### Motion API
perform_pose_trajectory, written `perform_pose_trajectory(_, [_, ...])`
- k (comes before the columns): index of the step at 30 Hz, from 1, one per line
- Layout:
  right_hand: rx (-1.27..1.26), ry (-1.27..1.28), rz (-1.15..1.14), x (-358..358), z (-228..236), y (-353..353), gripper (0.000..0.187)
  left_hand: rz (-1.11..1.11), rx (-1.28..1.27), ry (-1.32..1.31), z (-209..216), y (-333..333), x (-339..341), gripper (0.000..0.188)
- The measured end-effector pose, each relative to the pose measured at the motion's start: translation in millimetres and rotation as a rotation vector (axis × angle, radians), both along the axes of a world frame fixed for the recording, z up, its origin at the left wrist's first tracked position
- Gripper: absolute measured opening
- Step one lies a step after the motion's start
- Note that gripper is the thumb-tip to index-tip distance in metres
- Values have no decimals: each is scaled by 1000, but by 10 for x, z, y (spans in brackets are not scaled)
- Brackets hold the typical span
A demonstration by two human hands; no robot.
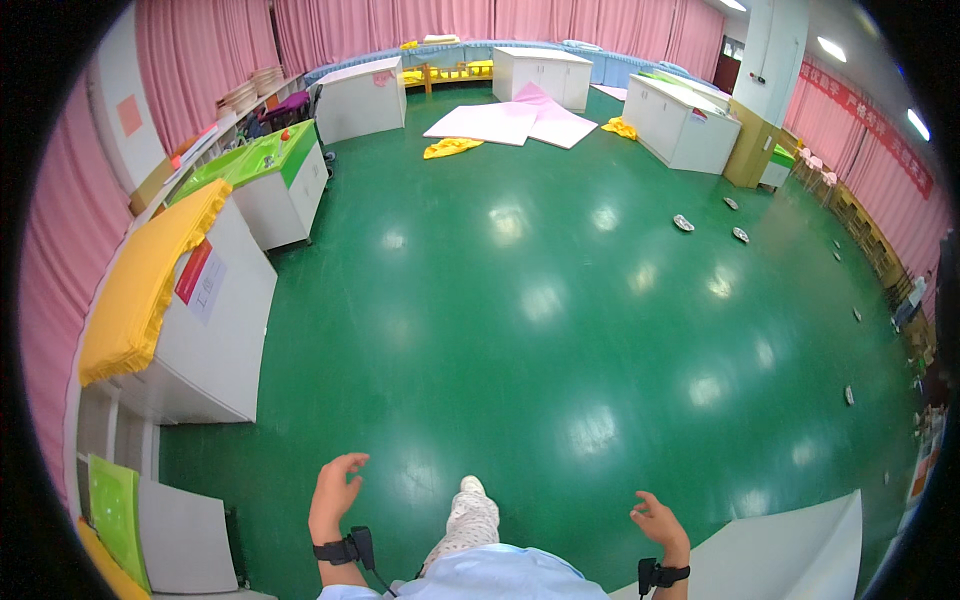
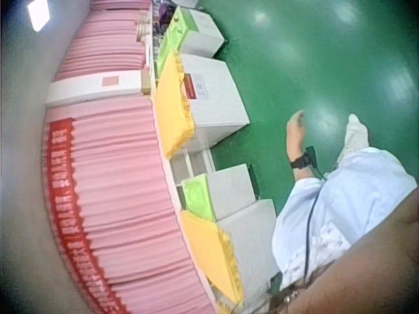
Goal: The person picks up pink and yellow cloth pieces from the floor and spreads them over several white cabinets in a room.
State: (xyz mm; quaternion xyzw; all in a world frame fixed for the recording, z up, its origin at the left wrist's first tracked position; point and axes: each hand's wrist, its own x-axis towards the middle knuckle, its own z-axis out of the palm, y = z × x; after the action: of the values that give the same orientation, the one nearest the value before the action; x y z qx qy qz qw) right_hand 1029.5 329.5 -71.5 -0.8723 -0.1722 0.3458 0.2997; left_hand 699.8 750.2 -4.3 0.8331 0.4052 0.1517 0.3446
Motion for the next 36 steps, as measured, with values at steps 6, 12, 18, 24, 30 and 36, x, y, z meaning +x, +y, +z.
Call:
perform_pose_trajectory(6, [4, -6, -56, 767, 194, 1024, 48, 34, 20, 7, -35, 1117, 856, 45])
perform_pose_trajectory(12, [266, -503, -294, 1519, 449, 2030, 58, -2, 4, -29, 46, 2105, 1892, 45])
perform_pose_trajectory(18, [235, -603, -291, 2437, 359, 2804, 82, 48, 382, 239, 40, 2814, 2802, 78])
perform_pose_trajectory(24, [126, -790, -325, 3855, 287, 3861, 102, 294, 265, 333, 217, 3868, 3796, 128])
perform_pose_trajectory(30, [307, -965, -347, 5266, 714, 5345, 114, 420, 392, 139, 574, 4892, 4702, 136])
perform_pose_trajectory(36, [400, -860, -309, 6298, 791, 6670, 96, 562, -61, 125, 107, 6154, 4828, 123])
